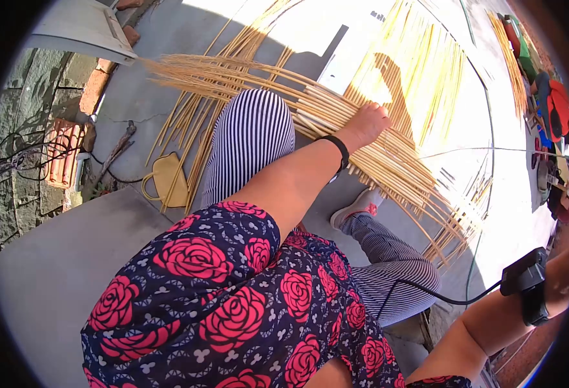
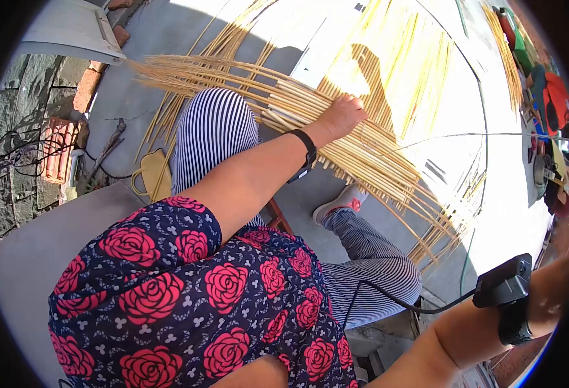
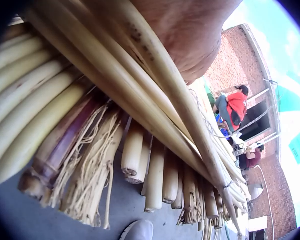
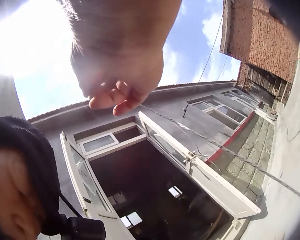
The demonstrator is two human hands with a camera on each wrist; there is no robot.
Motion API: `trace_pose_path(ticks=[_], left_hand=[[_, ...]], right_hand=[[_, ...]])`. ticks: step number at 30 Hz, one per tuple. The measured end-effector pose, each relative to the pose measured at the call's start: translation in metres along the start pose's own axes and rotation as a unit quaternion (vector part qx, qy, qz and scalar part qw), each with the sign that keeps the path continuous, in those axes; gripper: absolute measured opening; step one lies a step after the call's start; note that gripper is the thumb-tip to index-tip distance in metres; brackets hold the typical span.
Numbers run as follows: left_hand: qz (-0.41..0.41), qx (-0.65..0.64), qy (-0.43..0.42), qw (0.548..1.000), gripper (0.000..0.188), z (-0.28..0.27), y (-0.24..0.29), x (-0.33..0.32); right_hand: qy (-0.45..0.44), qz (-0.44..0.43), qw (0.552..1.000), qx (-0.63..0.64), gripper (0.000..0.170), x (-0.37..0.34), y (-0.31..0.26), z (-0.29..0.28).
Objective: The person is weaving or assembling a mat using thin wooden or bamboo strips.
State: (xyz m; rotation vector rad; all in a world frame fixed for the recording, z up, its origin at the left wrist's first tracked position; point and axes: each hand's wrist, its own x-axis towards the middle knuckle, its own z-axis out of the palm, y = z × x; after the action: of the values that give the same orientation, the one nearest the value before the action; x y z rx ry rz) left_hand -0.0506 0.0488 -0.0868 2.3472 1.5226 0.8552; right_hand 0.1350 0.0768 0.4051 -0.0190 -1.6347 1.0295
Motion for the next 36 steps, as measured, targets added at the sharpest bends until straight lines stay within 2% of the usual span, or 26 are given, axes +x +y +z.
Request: trace_pose_path(ticks=[1, 3, 5, 7, 8, 10, 12, 14, 16, 19, 22, 23, 26, 27, 30, 31, 32, 34, 36], left_hand=[[0.001, 0.002, 0.000, 1.000, 0.012, -0.002, 0.001, 0.000], [0.004, 0.001, 0.007, 1.000, 0.012, -0.003, 0.001, -0.001], [0.011, -0.007, 0.021, 1.000, 0.012, -0.005, 0.002, 0.000], [0.013, -0.005, 0.019, 1.000, 0.013, -0.004, 0.000, 0.002], [0.013, -0.005, 0.017, 1.000, 0.013, -0.005, 0.002, 0.001], [0.012, 0.002, 0.008, 1.000, 0.014, -0.005, 0.001, 0.002], [0.004, -0.002, -0.002, 1.000, 0.014, -0.007, 0.003, 0.002], [-0.010, -0.014, -0.014, 1.000, 0.015, -0.007, 0.005, 0.003], [-0.012, -0.009, -0.025, 1.000, 0.017, -0.008, 0.005, 0.004], [-0.034, 0.001, -0.044, 0.998, 0.018, -0.015, 0.011, 0.005], [-0.028, -0.008, -0.031, 0.999, 0.019, -0.014, 0.010, 0.005], [-0.026, -0.019, -0.044, 0.999, 0.017, -0.013, 0.007, 0.005], [-0.017, -0.030, -0.026, 0.999, 0.015, -0.007, 0.003, 0.003], [-0.020, -0.024, -0.026, 0.999, 0.014, -0.006, 0.004, 0.002], [-0.022, -0.018, -0.016, 0.999, 0.014, -0.006, 0.005, 0.004], [-0.022, -0.027, -0.006, 0.999, 0.015, -0.006, 0.007, 0.005], [-0.026, -0.035, 0.002, 0.999, 0.016, -0.006, 0.006, 0.005], [-0.015, -0.035, 0.028, 0.999, 0.012, -0.004, 0.005, 0.002], [-0.006, -0.047, 0.040, 0.998, 0.009, -0.001, 0.003, 0.003]], right_hand=[[-0.001, 0.021, 1.000, 0.017, 0.011, -0.008, 0.012, -0.002], [0.056, 0.055, 0.996, -0.035, 0.013, -0.040, 0.043, 0.021], [0.108, 0.134, 0.985, -0.012, 0.011, -0.081, 0.065, 0.009], [0.190, 0.233, 0.954, -0.014, 0.008, -0.132, 0.090, 0.007], [0.248, 0.271, 0.928, -0.065, 0.008, -0.157, 0.106, 0.024], [0.304, 0.387, 0.862, -0.119, 0.012, -0.212, 0.133, 0.026], [0.399, 0.453, 0.797, -0.027, 0.010, -0.275, 0.154, 0.022], [0.456, 0.521, 0.721, -0.020, 0.012, -0.330, 0.172, 0.025], [0.475, 0.544, 0.690, -0.031, 0.015, -0.350, 0.175, 0.046], [0.443, 0.577, 0.683, -0.058, 0.016, -0.381, 0.187, 0.055], [0.382, 0.594, 0.692, -0.146, 0.016, -0.368, 0.195, 0.058], [0.423, 0.559, 0.705, -0.102, 0.016, -0.359, 0.192, 0.059], [0.441, 0.496, 0.744, -0.080, 0.016, -0.324, 0.171, 0.039], [0.448, 0.501, 0.733, -0.109, 0.014, -0.317, 0.171, 0.035], [0.355, 0.576, 0.706, -0.211, 0.013, -0.328, 0.187, 0.030], [0.328, 0.586, 0.713, -0.201, 0.016, -0.335, 0.195, 0.031], [0.324, 0.582, 0.721, -0.190, 0.021, -0.333, 0.198, 0.041], [0.299, 0.557, 0.725, -0.274, 0.023, -0.341, 0.220, 0.051], [0.232, 0.503, 0.744, -0.374, 0.025, -0.346, 0.242, 0.049]])
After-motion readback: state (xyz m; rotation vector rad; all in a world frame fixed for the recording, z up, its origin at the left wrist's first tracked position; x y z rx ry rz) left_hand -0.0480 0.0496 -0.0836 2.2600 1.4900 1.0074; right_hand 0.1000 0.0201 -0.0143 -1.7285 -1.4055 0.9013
